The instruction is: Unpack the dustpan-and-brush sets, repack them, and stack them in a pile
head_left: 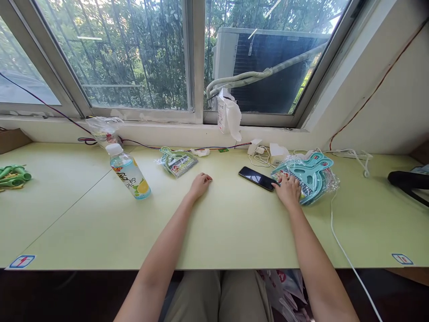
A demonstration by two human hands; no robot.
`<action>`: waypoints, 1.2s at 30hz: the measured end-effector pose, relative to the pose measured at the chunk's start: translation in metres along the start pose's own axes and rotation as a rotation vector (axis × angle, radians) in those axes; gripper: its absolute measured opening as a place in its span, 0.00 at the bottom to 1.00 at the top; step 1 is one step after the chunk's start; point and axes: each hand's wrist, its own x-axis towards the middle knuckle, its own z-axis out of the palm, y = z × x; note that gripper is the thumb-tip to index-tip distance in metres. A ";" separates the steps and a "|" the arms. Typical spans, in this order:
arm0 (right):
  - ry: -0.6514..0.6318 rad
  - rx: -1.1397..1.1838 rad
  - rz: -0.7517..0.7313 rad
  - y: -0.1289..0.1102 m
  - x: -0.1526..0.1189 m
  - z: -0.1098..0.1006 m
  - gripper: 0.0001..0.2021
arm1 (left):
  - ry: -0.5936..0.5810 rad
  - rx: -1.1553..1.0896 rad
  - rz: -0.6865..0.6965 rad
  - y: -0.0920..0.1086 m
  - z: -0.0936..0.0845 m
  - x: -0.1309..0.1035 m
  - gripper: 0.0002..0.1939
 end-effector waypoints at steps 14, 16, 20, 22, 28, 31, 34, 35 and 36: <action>-0.224 0.098 -0.427 -0.027 -0.004 0.013 0.24 | -0.007 0.013 -0.001 0.000 0.000 0.000 0.12; -0.231 0.061 -0.385 -0.032 -0.005 0.010 0.24 | -0.011 0.014 -0.004 0.001 0.000 0.000 0.12; -0.192 -0.040 -0.249 -0.049 -0.014 0.002 0.25 | -0.011 0.017 -0.006 0.001 0.000 0.000 0.12; -0.168 -0.064 -0.193 -0.057 -0.019 -0.001 0.24 | -0.010 0.020 -0.004 0.001 0.000 0.000 0.12; -0.085 0.081 -0.256 -0.037 -0.012 -0.002 0.21 | -0.002 0.020 0.004 0.000 0.001 0.000 0.12; -0.036 0.199 -0.313 -0.008 -0.003 -0.005 0.15 | -0.006 0.020 0.005 -0.001 0.001 0.000 0.12; 0.011 0.155 -0.289 0.008 0.000 -0.018 0.13 | -0.009 0.022 0.002 -0.001 0.002 0.000 0.13; 0.040 0.138 -0.272 0.010 -0.001 -0.026 0.12 | -0.010 0.022 0.002 -0.002 0.002 0.000 0.13; 0.098 0.129 -0.235 0.011 -0.002 -0.034 0.11 | -0.011 0.021 0.000 -0.002 0.002 0.000 0.13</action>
